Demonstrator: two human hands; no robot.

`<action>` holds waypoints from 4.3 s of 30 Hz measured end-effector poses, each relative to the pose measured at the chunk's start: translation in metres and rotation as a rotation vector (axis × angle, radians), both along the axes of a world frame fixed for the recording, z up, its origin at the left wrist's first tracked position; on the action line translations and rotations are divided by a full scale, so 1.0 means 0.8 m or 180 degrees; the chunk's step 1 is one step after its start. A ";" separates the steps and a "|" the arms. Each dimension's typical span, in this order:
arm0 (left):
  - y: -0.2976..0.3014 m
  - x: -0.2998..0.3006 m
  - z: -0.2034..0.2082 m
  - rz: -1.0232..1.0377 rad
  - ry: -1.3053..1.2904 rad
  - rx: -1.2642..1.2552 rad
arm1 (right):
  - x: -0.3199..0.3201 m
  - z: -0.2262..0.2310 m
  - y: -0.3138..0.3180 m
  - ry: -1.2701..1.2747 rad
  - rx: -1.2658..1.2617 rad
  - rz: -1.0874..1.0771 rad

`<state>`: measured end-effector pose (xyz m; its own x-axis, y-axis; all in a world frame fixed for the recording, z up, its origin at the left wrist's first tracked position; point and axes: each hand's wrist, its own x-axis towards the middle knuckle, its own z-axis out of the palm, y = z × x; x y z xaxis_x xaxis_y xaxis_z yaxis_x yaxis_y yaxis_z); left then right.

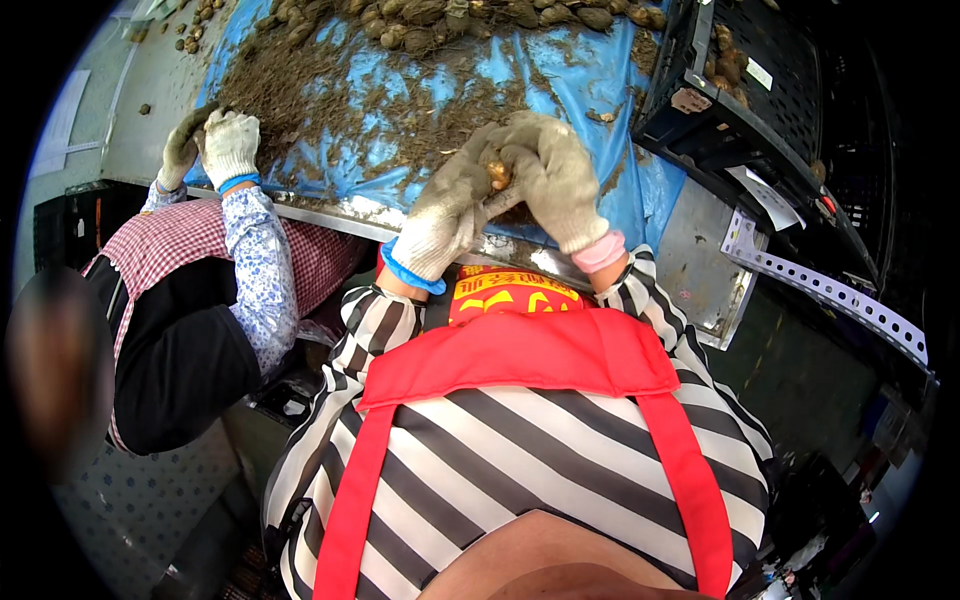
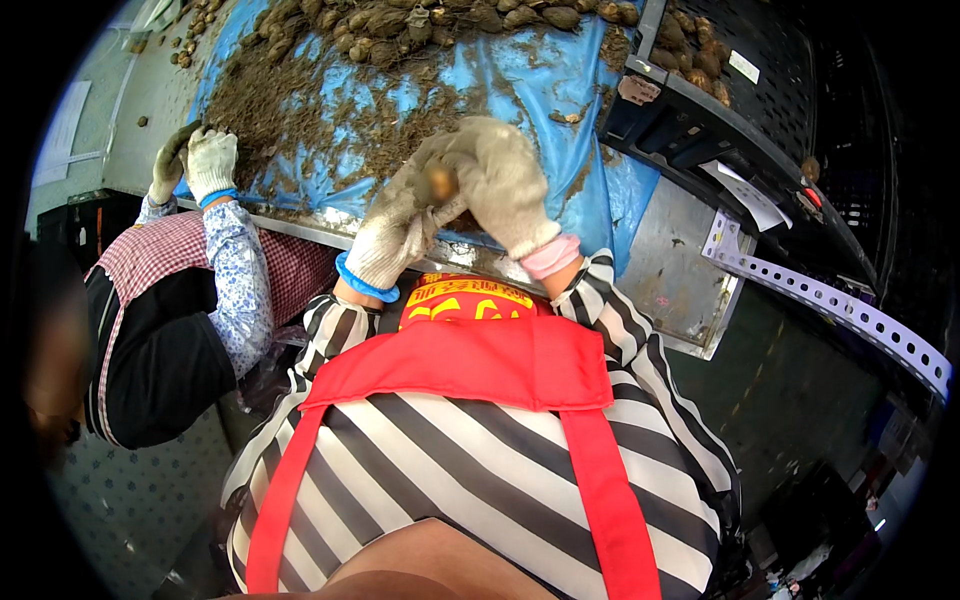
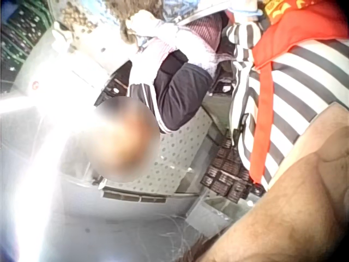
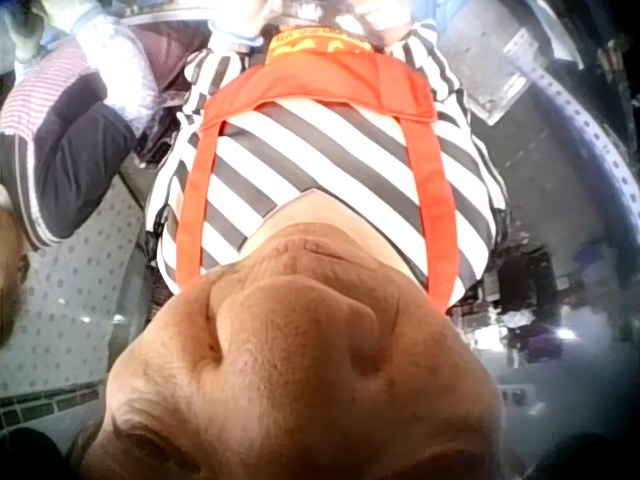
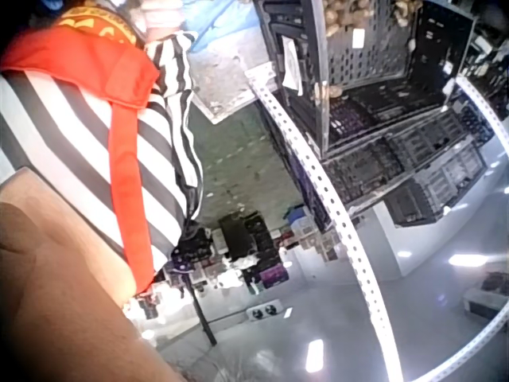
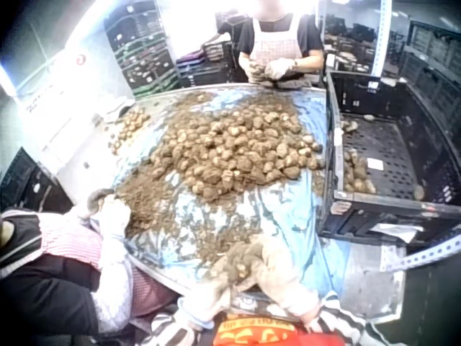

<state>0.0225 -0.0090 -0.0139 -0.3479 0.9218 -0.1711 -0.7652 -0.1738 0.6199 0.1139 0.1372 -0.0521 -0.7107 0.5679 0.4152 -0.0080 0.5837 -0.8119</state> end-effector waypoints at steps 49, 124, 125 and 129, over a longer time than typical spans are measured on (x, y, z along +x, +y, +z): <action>-0.009 -0.003 0.002 -0.0788 0.0295 -0.0269 | 0.025 0.019 0.055 -0.0542 -0.0313 0.0452; 0.020 -0.344 0.159 0.2201 0.2953 -0.0085 | 0.047 0.001 0.051 -0.1101 -0.2398 0.0610; 0.018 -0.307 0.144 0.2084 0.3073 -0.0335 | 0.046 0.008 0.048 -0.1172 -0.2300 0.0657; 0.012 -0.192 0.038 0.1513 0.3295 -0.1298 | 0.052 0.009 0.053 -0.1098 -0.2263 0.0482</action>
<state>-0.1311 0.0003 0.0162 -0.7815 0.6078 0.1407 0.2130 0.0481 0.9759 0.1553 0.1794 -0.0449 -0.8234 0.5010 -0.2665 0.2734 -0.0614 -0.9600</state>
